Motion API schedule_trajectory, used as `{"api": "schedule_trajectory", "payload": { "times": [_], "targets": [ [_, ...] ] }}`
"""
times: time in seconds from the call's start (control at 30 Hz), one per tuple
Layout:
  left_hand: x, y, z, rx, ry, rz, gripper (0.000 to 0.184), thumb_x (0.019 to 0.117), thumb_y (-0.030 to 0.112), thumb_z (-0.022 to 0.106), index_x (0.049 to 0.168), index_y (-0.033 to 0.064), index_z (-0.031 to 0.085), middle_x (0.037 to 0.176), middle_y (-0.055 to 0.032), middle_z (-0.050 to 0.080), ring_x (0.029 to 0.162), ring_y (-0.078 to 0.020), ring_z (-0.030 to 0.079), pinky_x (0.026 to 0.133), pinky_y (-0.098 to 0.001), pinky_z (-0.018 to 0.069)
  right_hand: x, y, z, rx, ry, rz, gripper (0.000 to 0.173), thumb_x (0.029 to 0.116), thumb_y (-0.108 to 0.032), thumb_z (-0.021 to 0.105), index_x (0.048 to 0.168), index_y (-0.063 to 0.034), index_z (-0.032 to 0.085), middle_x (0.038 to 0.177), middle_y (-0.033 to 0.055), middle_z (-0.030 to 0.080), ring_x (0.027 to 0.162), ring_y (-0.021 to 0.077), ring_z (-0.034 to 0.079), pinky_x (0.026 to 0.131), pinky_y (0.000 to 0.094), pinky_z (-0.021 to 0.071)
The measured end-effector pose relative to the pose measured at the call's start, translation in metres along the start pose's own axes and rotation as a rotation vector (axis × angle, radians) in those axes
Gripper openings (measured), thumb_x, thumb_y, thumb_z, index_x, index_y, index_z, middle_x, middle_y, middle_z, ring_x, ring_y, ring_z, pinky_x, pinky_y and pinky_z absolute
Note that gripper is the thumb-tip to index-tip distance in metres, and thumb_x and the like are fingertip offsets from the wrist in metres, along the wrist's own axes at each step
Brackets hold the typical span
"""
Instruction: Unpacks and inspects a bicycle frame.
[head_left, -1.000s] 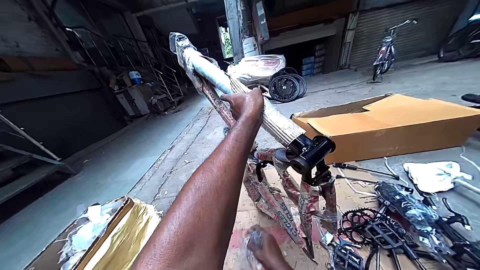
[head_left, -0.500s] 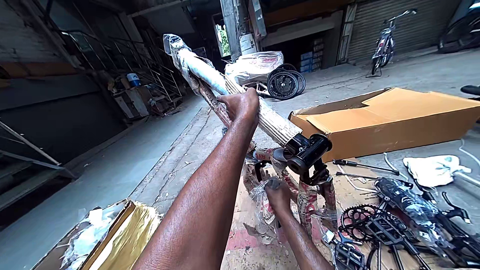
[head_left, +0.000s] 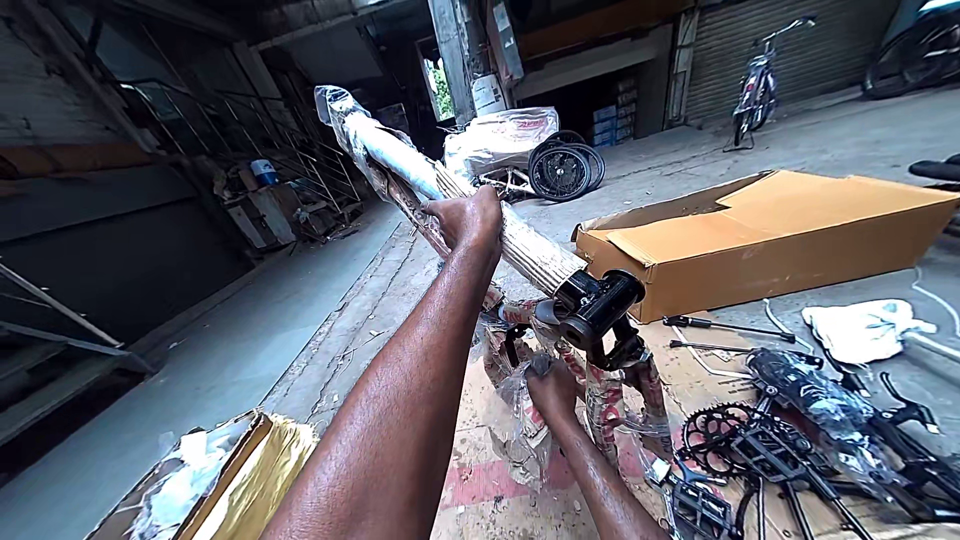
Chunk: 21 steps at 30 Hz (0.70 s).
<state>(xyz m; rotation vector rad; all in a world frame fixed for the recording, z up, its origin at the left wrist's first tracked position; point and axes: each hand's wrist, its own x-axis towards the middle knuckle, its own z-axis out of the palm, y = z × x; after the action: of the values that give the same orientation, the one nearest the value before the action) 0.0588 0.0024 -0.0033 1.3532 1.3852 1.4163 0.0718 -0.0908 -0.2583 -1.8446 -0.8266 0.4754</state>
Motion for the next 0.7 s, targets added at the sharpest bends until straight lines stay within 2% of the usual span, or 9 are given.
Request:
{"api": "schedule_trajectory", "payload": {
  "times": [0.07,0.13,0.27,0.33,0.4,0.47,0.57,0.63,0.7],
  "targets": [
    [0.0,0.0,0.0,-0.007,0.002,0.004,0.102,0.0755,0.022,0.077,0.156,0.0065,0.015,0.128,-0.0246,0.058,0.115,-0.0353,0.063,0.086,-0.0542,0.0567,0.002,0.002,0.002,-0.074,-0.032,-0.04,0.04,0.0951,-0.024,0.072,0.123,0.004,0.065,0.115,0.0235,0.069,0.109,0.0377,0.067,0.098,0.0553,0.0502],
    [0.0,-0.001,0.0,-0.017,0.007,0.004,0.103,0.0758,0.021,0.077,0.156,0.0072,0.015,0.127,-0.0244,0.059,0.114,-0.0353,0.064,0.085,-0.0541,0.0572,0.005,0.007,0.009,-0.127,-0.004,-0.09,0.045,0.0892,-0.026,0.078,0.123,0.002,0.066,0.115,0.0226,0.07,0.109,0.0378,0.067,0.097,0.0565,0.0509],
    [-0.001,0.0,0.002,0.004,0.007,0.003,0.101,0.0767,0.022,0.077,0.156,0.0071,0.016,0.126,-0.0246,0.06,0.113,-0.0353,0.065,0.084,-0.0542,0.0574,-0.001,0.009,0.027,-0.16,0.186,-0.225,0.035,0.0855,-0.022,0.078,0.117,-0.007,0.072,0.103,0.0165,0.074,0.094,0.0361,0.072,0.084,0.0588,0.0559],
    [-0.001,0.002,0.005,0.0,0.009,0.011,0.101,0.077,0.023,0.077,0.156,0.0072,0.016,0.123,-0.0244,0.061,0.11,-0.0354,0.066,0.082,-0.0546,0.0574,-0.007,-0.005,0.033,-0.174,0.135,-0.252,0.045,0.0852,-0.024,0.077,0.129,-0.0152,0.071,0.102,0.0138,0.076,0.091,0.0346,0.073,0.081,0.0583,0.0573],
    [-0.003,0.001,0.007,-0.007,0.002,0.011,0.102,0.0775,0.024,0.077,0.157,0.0082,0.014,0.125,-0.0242,0.061,0.112,-0.0351,0.066,0.083,-0.0542,0.0578,-0.009,-0.022,0.04,-0.311,-0.079,-0.142,0.069,0.0865,-0.031,0.076,0.15,-0.0191,0.053,0.105,0.015,0.074,0.096,0.0356,0.072,0.084,0.0568,0.0563],
    [-0.008,0.001,0.009,-0.007,-0.012,0.01,0.102,0.0782,0.025,0.077,0.157,0.0086,0.013,0.126,-0.0244,0.06,0.113,-0.035,0.065,0.084,-0.0542,0.0578,-0.003,-0.025,0.058,-0.408,-0.166,-0.069,0.086,0.0863,-0.034,0.076,0.159,-0.0154,0.035,0.104,0.0161,0.073,0.097,0.0358,0.071,0.084,0.0545,0.0561],
    [-0.012,0.002,0.012,0.017,-0.009,0.013,0.103,0.0771,0.025,0.077,0.156,0.0082,0.014,0.123,-0.0246,0.062,0.111,-0.0355,0.066,0.082,-0.0546,0.0581,0.006,-0.015,0.08,-0.411,-0.113,-0.019,0.074,0.0851,-0.03,0.075,0.149,-0.0062,0.046,0.105,0.0173,0.073,0.1,0.0355,0.071,0.087,0.0537,0.0553],
    [-0.013,0.003,0.013,0.021,-0.01,0.014,0.102,0.0764,0.025,0.078,0.156,0.0084,0.015,0.121,-0.0244,0.062,0.11,-0.0358,0.066,0.081,-0.0546,0.0581,0.006,-0.014,0.082,-0.43,-0.108,-0.021,0.051,0.0873,-0.034,0.073,0.128,-0.0049,0.063,0.105,0.0163,0.074,0.102,0.0342,0.071,0.087,0.053,0.055],
    [-0.011,0.002,0.013,0.03,-0.013,0.011,0.101,0.0771,0.027,0.077,0.155,0.0081,0.016,0.122,-0.0241,0.062,0.11,-0.0351,0.066,0.082,-0.054,0.0582,-0.002,-0.006,0.071,-0.478,-0.172,-0.059,0.038,0.089,-0.037,0.068,0.112,-0.0062,0.072,0.105,0.0154,0.073,0.104,0.0329,0.07,0.088,0.0528,0.0546]
  ]
}}
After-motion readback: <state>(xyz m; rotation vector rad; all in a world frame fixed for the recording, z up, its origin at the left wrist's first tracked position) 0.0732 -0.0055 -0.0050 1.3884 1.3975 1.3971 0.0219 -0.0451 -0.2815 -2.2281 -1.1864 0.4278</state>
